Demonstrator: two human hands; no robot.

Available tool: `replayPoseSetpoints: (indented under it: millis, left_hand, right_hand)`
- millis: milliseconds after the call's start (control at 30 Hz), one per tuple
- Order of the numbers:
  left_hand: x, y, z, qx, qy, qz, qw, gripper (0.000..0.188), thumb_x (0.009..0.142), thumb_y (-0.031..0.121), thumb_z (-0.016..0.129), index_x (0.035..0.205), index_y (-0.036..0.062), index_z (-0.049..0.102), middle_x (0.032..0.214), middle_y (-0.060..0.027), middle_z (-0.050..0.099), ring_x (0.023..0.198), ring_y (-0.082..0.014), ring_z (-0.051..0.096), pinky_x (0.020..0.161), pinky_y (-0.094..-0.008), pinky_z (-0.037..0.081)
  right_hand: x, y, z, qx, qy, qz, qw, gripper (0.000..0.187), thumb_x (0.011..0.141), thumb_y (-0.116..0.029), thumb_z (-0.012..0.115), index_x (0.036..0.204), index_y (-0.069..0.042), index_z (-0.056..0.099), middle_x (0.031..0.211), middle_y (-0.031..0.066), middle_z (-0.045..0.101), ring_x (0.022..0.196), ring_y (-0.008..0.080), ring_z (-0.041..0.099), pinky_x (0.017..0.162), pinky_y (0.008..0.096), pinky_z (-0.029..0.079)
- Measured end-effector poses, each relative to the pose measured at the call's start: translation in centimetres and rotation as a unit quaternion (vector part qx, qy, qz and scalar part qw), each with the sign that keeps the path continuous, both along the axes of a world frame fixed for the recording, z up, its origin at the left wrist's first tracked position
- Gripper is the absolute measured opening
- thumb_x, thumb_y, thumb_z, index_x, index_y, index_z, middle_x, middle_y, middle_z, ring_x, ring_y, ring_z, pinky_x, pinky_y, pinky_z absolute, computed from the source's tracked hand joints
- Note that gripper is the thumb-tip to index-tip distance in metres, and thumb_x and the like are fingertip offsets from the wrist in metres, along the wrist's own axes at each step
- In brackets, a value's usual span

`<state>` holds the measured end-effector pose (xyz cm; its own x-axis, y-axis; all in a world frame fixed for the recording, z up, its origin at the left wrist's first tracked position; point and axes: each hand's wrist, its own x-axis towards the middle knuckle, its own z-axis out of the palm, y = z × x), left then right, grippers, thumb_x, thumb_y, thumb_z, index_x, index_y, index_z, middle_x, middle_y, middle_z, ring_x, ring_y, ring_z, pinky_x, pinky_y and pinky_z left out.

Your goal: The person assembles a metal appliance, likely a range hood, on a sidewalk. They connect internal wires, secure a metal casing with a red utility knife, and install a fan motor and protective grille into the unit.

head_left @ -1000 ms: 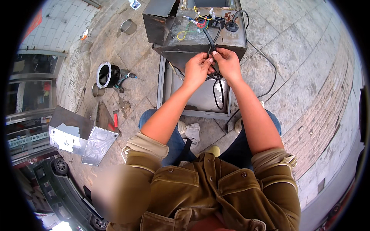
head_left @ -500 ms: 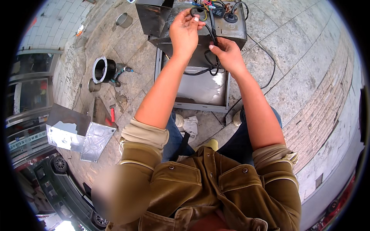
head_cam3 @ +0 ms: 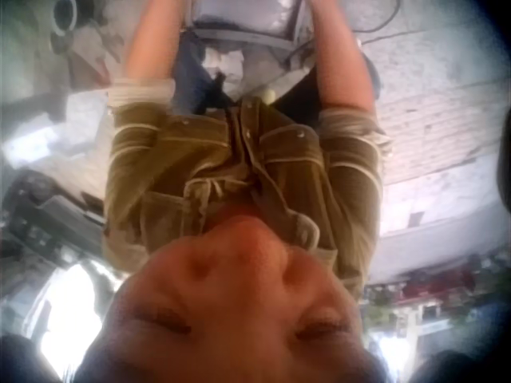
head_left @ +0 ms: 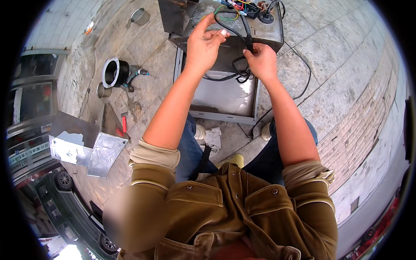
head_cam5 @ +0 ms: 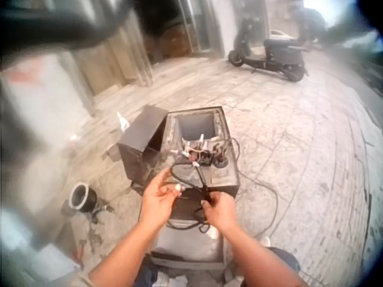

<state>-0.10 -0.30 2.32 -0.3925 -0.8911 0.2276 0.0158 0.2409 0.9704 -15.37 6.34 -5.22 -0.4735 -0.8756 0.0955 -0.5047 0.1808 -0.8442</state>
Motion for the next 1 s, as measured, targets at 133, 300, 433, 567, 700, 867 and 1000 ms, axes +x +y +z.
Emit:
replayPoseSetpoints:
  millis: [133, 300, 433, 567, 700, 867, 1000]
  left_hand:
    - [6.5, 2.9, -3.0, -0.086, -0.159, 0.085, 0.980, 0.030, 0.092, 0.006, 0.061, 0.121, -0.0011, 0.056, 0.121, -0.0130, 0.059, 0.091, -0.0155, 0.066, 0.073, -0.0259, 0.052]
    - [10.7, 1.4, -16.9, -0.078, -0.510, -0.211, 0.830, 0.027, 0.088, 0.018, 0.063, 0.110, 0.0033, 0.063, 0.101, -0.0144, 0.067, 0.094, -0.0305, 0.064, 0.083, -0.0392, 0.051]
    - [10.2, -1.2, -29.1, -0.128, -0.591, -0.250, 0.756, 0.029, 0.087, 0.021, 0.062, 0.113, 0.0068, 0.064, 0.111, -0.0138, 0.065, 0.106, -0.0326, 0.061, 0.089, -0.0420, 0.051]
    - [6.2, -0.7, -36.8, -0.092, -0.558, -0.238, 0.789, 0.045, 0.085, 0.020, 0.065, 0.126, 0.0067, 0.055, 0.129, -0.0138, 0.055, 0.118, -0.0327, 0.052, 0.098, -0.0423, 0.045]
    - [4.3, -0.7, -40.3, -0.122, -0.537, -0.202, 0.810, 0.052, 0.084, 0.018, 0.065, 0.133, 0.0070, 0.049, 0.137, -0.0124, 0.046, 0.127, -0.0302, 0.044, 0.103, -0.0438, 0.040]
    - [1.2, -1.1, -40.3, -0.083, -0.565, -0.163, 0.805, 0.053, 0.086, 0.015, 0.060, 0.137, 0.0138, 0.046, 0.129, -0.0103, 0.048, 0.122, -0.0292, 0.046, 0.105, -0.0450, 0.037]
    - [1.5, -0.7, -41.5, -0.159, -0.605, -0.162, 0.763, 0.051, 0.090, 0.011, 0.048, 0.139, 0.0214, 0.045, 0.121, -0.0087, 0.051, 0.117, -0.0266, 0.049, 0.103, -0.0504, 0.037]
  right_hand:
    - [-0.4, 0.4, 0.5, 0.027, 0.033, 0.003, 0.999, 0.017, 0.081, -0.015, 0.070, 0.088, 0.001, 0.070, 0.067, 0.0103, 0.067, 0.057, 0.0126, 0.059, 0.058, 0.0285, 0.046]
    - [-1.1, 0.8, 0.6, 0.030, 0.078, -0.019, 0.996, 0.028, 0.079, -0.022, 0.073, 0.095, 0.001, 0.071, 0.071, 0.0140, 0.067, 0.063, 0.0239, 0.063, 0.061, 0.0348, 0.048]
    - [-0.5, 1.4, 2.0, 0.038, 0.091, -0.016, 0.995, 0.027, 0.079, -0.020, 0.073, 0.097, 0.001, 0.071, 0.058, 0.0136, 0.060, 0.048, 0.0217, 0.055, 0.051, 0.0335, 0.042]
    - [-0.2, 1.5, 2.5, 0.056, 0.040, -0.036, 0.997, 0.020, 0.081, -0.011, 0.073, 0.097, 0.001, 0.071, 0.050, 0.0075, 0.051, 0.045, 0.0082, 0.043, 0.045, 0.0275, 0.035]
    - [0.4, 0.9, 2.6, 0.068, 0.017, -0.033, 0.997, 0.021, 0.082, -0.008, 0.073, 0.099, 0.003, 0.070, 0.063, 0.0081, 0.060, 0.051, 0.0085, 0.046, 0.048, 0.0265, 0.038]
    - [0.3, 0.6, 2.7, 0.071, 0.005, -0.032, 0.997, 0.022, 0.082, -0.007, 0.073, 0.100, 0.004, 0.069, 0.073, 0.0102, 0.064, 0.055, 0.0100, 0.049, 0.051, 0.0266, 0.041]
    - [0.7, 0.5, 2.6, 0.063, 0.014, -0.026, 0.998, 0.023, 0.081, -0.007, 0.073, 0.102, 0.003, 0.068, 0.076, 0.0116, 0.065, 0.057, 0.0128, 0.051, 0.053, 0.0277, 0.043]
